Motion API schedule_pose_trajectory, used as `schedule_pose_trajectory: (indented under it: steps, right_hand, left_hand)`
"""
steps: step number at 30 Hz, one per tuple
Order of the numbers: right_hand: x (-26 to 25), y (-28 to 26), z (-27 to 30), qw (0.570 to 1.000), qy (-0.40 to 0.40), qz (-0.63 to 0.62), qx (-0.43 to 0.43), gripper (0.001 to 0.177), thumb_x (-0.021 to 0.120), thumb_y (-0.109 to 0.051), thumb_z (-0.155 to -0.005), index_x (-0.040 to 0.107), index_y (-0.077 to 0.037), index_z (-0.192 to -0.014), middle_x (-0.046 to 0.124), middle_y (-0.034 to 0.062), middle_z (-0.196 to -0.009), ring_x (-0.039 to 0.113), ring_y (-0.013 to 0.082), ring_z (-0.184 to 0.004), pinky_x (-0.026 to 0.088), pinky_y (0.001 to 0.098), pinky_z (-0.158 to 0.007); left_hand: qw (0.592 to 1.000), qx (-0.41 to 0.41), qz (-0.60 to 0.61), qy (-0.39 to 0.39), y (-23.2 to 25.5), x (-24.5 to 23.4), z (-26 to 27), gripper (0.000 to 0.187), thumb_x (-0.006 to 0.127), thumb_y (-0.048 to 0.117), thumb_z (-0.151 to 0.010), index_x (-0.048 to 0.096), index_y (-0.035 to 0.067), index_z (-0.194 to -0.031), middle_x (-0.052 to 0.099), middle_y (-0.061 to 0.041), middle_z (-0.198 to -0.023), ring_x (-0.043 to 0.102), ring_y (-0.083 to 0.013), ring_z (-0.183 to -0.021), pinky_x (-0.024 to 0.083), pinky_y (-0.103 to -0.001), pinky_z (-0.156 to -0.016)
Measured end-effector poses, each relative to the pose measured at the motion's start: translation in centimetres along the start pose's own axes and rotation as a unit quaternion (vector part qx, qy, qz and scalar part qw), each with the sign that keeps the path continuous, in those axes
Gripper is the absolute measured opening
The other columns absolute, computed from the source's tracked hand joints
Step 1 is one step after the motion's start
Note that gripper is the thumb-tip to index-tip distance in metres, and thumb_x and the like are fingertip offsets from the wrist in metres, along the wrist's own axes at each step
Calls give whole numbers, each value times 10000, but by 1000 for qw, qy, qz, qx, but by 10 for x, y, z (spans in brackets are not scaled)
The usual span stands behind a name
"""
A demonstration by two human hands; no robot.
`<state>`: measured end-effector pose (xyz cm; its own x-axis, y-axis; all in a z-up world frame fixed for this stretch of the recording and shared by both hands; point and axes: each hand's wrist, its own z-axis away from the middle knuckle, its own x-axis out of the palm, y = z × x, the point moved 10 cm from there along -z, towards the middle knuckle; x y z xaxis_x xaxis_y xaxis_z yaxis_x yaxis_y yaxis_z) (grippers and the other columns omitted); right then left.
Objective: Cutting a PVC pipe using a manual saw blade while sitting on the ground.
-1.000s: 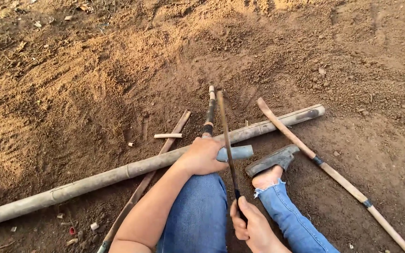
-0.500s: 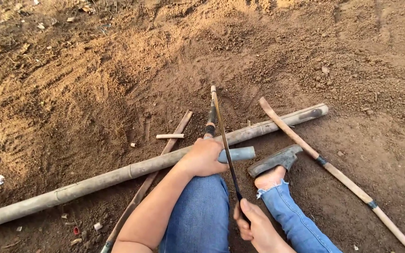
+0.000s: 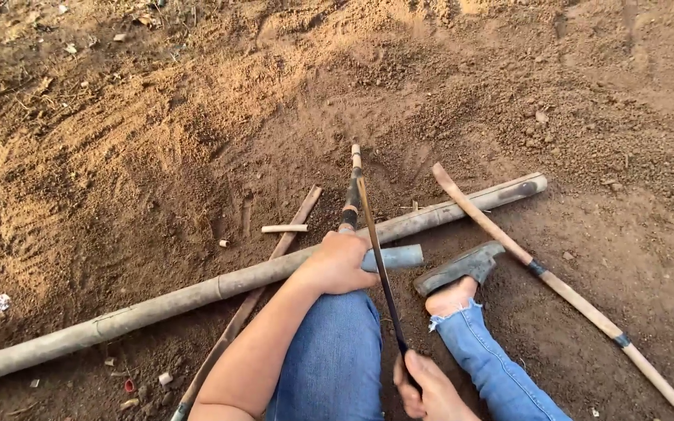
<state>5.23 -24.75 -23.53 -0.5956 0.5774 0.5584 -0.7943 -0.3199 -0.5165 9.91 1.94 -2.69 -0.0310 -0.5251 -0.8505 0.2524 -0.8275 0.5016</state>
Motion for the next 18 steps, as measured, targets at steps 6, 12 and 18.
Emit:
schedule_pose_trajectory:
  steps: [6, 12, 18]
  right_hand:
    - [5, -9, 10, 1000, 19, -12, -2, 482, 482, -440, -1119, 615, 5, -991, 407, 40, -557, 281, 142, -411, 217, 312, -416]
    - [26, -17, 1, 1000, 17, -4, -1, 520, 479, -499, -1118, 620, -26, -954, 389, 12, -554, 265, 121, -407, 202, 296, -428]
    - [-4, 36, -10, 997, -61, 52, -20, 561, 442, -529, -1098, 647, -23, -969, 460, 28, -604, 349, 109, -493, 250, 281, -497]
  left_hand:
    - [1000, -17, 24, -10, 8, -10, 2, 316, 769, 310, -776, 796, 136, -1039, 781, -130, -1050, 673, -362, -1003, 553, -472, -956]
    - [1000, -4, 8, 5, -3, -1, 3, 402, 755, 322, -767, 770, 120, -1114, 740, -218, -1080, 649, -418, -1007, 547, -490, -916]
    - [998, -54, 18, -4, -14, -5, 10, 346, 790, 322, -744, 781, 64, -974, 689, -241, -1071, 697, -417, -801, 604, -473, -787]
